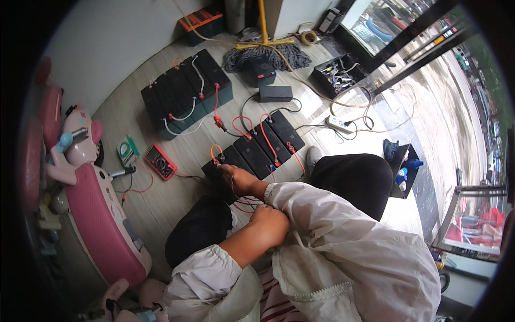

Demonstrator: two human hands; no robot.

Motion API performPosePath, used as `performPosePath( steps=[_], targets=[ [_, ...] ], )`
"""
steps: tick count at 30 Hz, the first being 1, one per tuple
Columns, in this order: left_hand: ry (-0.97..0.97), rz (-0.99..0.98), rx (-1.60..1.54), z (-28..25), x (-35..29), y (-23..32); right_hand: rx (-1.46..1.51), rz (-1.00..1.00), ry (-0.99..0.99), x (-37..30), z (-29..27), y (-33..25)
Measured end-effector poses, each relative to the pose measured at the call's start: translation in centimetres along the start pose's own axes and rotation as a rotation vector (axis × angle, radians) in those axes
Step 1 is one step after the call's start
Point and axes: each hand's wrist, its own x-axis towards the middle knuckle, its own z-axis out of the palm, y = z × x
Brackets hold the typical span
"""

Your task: The person sits on the floor and connects wires to a series of black battery packs using a multimeter. They attach probes to terminals, adjust connections, and test the circuit.

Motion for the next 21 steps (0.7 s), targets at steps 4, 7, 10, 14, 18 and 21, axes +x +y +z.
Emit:
performPosePath(
  steps=[4,7,10,14,18,21],
  targets=[
    [-0.015,-0.05,-0.017,0.6,-0.4,-0.2,0.051,-0.115,0.037,0.6,0.4,-0.7],
    [-0.058,-0.059,-0.026,0.0,-0.6,-0.1,0.029,-0.155,0.063,0.4,0.5,-0.7],
    [-0.067,-0.052,-0.035,0.0,-0.6,0.0,0.031,-0.104,0.002,0.1,-0.1,-1.3],
    [-0.084,-0.05,-0.034,-0.6,-0.9,0.2,-0.008,-0.167,0.011,0.2,0.0,-0.6],
    [-0.074,-0.067,-0.029,-0.4,-0.8,0.4,-0.045,-0.283,0.052,0.5,0.4,-0.1],
    [-0.113,-0.087,-0.027,-0.2,-0.2,0.4,-0.063,-0.234,-0.001,0.4,0.0,-0.3]
  ],
)
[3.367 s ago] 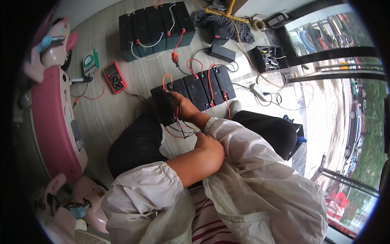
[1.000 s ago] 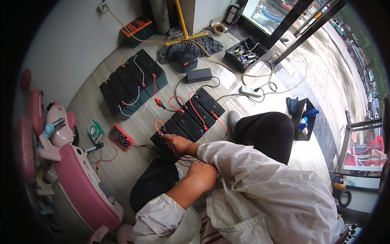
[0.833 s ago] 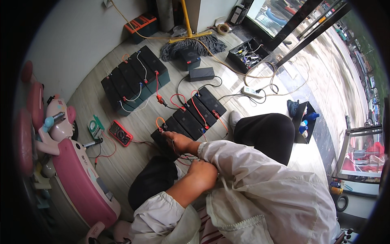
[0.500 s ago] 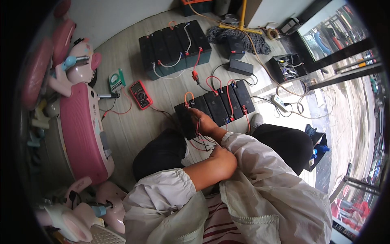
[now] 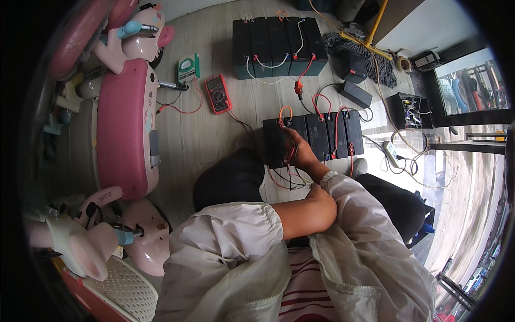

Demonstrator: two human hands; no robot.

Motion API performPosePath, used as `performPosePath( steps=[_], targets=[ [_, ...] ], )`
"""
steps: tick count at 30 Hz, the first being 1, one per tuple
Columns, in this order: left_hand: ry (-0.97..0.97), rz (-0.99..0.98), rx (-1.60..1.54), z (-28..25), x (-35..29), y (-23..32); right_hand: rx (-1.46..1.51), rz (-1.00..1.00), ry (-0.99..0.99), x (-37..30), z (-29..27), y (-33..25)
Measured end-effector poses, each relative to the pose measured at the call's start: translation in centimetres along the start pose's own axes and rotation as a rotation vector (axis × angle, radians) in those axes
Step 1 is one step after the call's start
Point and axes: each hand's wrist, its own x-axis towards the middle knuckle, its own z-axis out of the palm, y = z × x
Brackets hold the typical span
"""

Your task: The person sits on the floor and connects wires to a series of black battery packs using a multimeter. They attach probes to terminals, adjust connections, and test the circuit.

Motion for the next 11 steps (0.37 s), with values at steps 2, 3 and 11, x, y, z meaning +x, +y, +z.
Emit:
performPosePath(
  steps=[2,3,11],
  targets=[
    [-0.023,-0.003,-0.001,-0.1,0.0,0.0,-0.027,-0.014,0.017,-0.2,-0.1,0.0],
    [-0.02,0.0,-0.009,-0.1,-0.1,0.0,-0.051,-0.026,0.014,0.0,0.0,0.2],
    [0.003,-0.021,-0.007,0.2,0.0,0.1,0.087,0.252,-0.11,0.4,-0.5,-1.1]
  ],
)
